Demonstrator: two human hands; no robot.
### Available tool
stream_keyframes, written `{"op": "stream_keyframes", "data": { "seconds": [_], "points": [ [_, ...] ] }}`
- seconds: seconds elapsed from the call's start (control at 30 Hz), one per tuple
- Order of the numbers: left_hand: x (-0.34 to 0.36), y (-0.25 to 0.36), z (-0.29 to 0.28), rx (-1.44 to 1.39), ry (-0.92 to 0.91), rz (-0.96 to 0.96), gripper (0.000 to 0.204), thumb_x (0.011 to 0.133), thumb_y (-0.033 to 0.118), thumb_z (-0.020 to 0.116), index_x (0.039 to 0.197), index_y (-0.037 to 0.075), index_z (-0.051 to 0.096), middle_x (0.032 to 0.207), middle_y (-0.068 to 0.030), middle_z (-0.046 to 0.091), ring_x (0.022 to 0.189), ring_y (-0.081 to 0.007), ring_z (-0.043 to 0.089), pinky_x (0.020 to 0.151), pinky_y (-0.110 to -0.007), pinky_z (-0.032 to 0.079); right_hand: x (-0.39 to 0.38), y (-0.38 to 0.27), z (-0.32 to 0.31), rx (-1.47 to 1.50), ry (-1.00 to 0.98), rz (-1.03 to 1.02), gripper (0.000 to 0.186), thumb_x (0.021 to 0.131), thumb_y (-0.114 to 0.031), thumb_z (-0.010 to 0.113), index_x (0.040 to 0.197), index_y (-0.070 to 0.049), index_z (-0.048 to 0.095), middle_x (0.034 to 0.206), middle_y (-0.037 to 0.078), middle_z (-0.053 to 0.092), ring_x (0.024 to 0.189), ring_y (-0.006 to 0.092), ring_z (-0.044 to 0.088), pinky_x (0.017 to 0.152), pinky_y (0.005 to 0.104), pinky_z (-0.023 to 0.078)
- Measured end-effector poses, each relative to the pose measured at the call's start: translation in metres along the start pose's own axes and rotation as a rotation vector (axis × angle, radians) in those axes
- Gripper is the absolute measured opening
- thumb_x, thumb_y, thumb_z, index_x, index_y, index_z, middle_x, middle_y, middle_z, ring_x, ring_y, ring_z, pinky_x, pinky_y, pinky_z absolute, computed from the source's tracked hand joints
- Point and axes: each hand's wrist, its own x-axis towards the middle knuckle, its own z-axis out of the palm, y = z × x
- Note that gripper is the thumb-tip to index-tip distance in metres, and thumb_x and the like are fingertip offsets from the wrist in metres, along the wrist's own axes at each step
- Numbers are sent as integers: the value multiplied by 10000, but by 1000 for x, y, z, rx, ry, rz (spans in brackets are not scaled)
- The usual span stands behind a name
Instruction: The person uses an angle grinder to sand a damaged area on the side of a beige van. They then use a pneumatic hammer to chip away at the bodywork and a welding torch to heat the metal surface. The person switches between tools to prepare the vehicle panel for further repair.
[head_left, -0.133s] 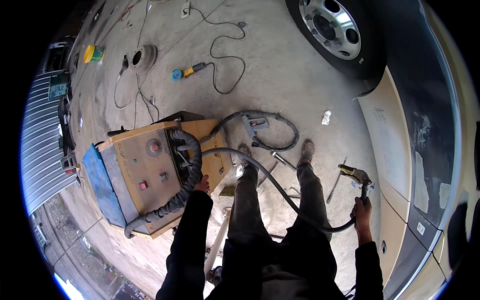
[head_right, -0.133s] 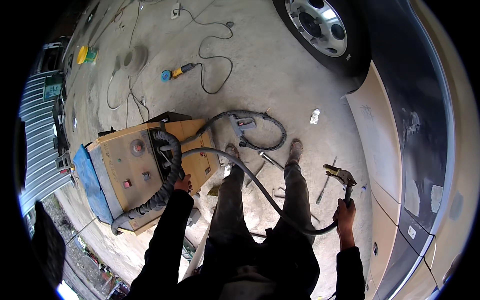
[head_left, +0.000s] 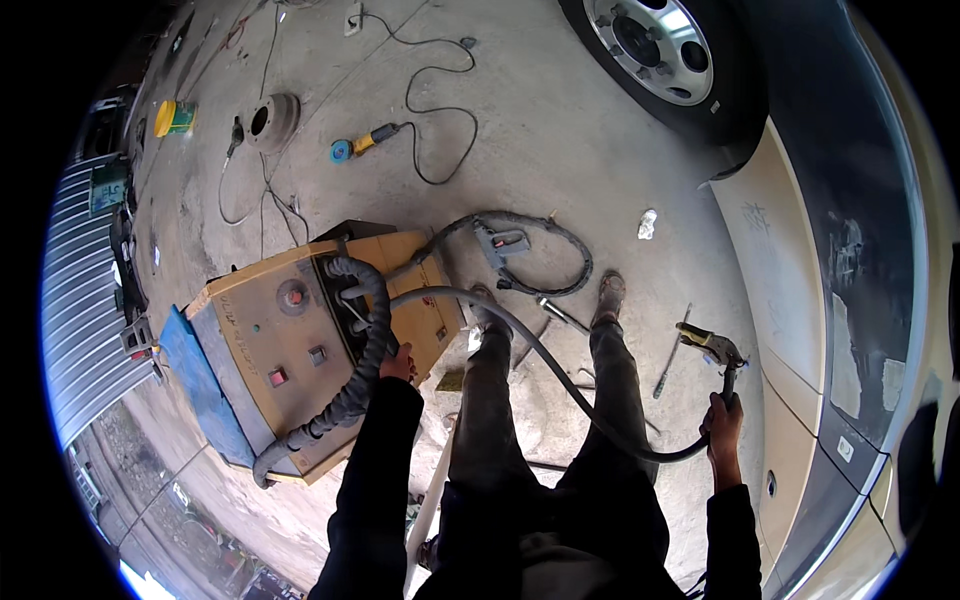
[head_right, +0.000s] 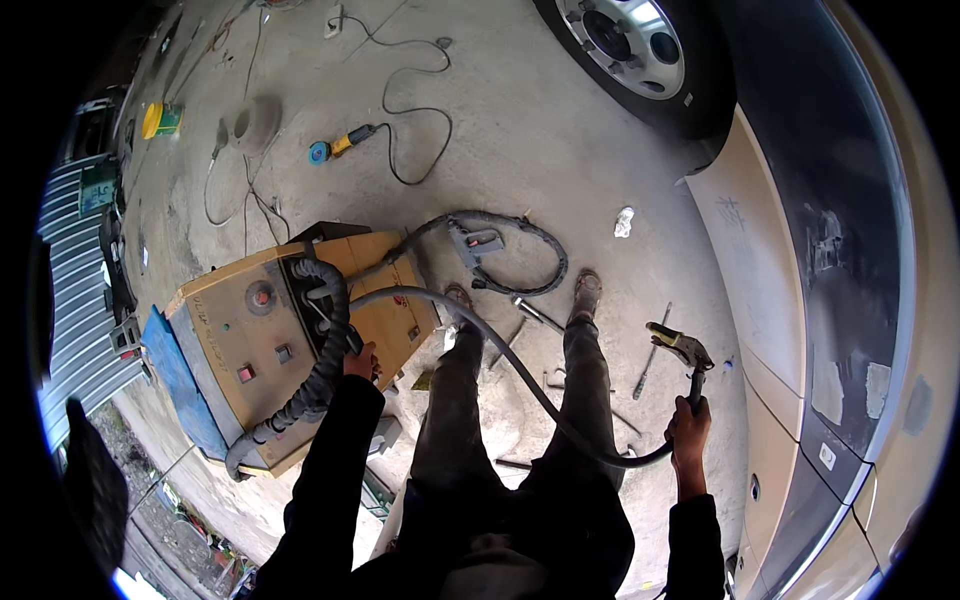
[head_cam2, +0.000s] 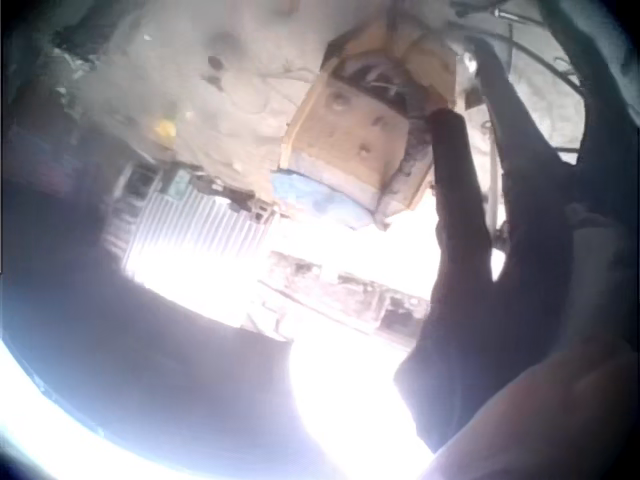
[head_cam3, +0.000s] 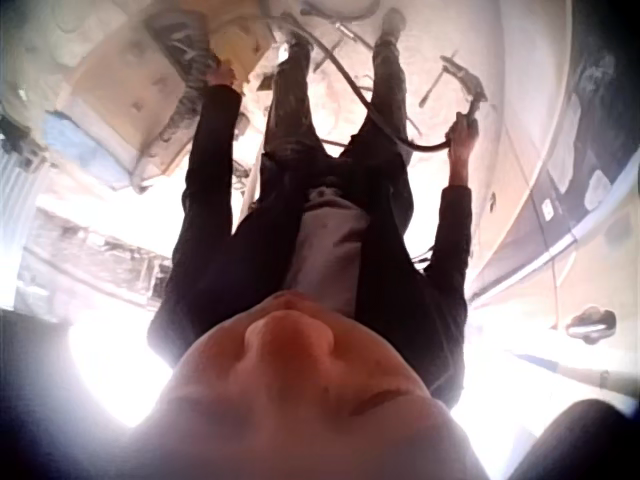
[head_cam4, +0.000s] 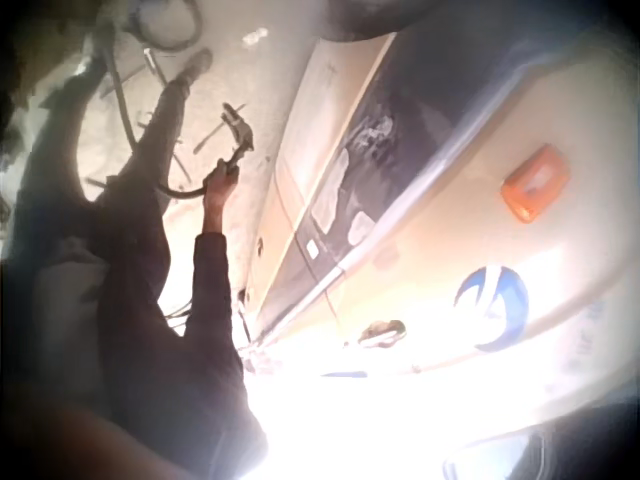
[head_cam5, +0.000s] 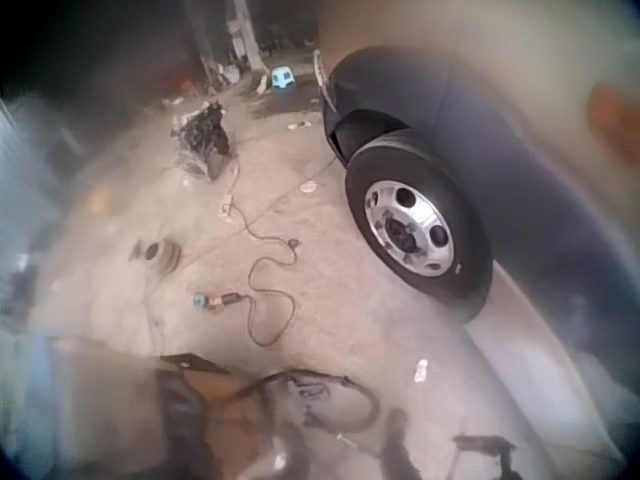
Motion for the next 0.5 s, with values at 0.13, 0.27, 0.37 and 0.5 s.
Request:
{"op": "stream_keyframes", "data": {
  "seconds": [0.13, 0.27, 0.37, 0.5],
  "points": [
    [11, -9, -2, -22, -31, 0, 255, 838, 263, 680, 764, 74, 526, 517, -12, 444, 402, -155, 454, 415, -320, 419, 8, 12, 5, 9, 76, -10, 206, 947, -153, 566, 830, -130, 397, 566, -49, 381, 398, 56, 350, 358, 246, 311],
    [34, -25, -11, -50, -24, 40, 292, 834, 269, 727, 819, 16, 583, 627, -79, 601, 460, -183, 577, 407, -309, 429, 6, 17, -4, 54, 123, 18, 228, 941, -156, 590, 824, -139, 395, 558, -51, 386, 383, 65, 351, 341, 251, 288],
    [62, -60, -39, -114, -6, 79, 282, 844, 293, 720, 904, 39, 613, 715, -61, 641, 552, -158, 620, 436, -289, 446, 8, 16, -12, 161, 131, 20, 211, 928, -158, 613, 868, -117, 416, 592, -38, 410, 433, 75, 393, 376, 253, 322],
    [50, -73, -30, 239, 54, 343, 473, 883, 277, 693, 1185, -53, 539, 1050, -137, 640, 907, -238, 625, 756, -391, 502, 1, -1, -33, 238, 183, -24, 202, 931, -141, 593, 862, -90, 411, 604, -13, 425, 425, 91, 390, 389, 260, 335]
  ]
}}
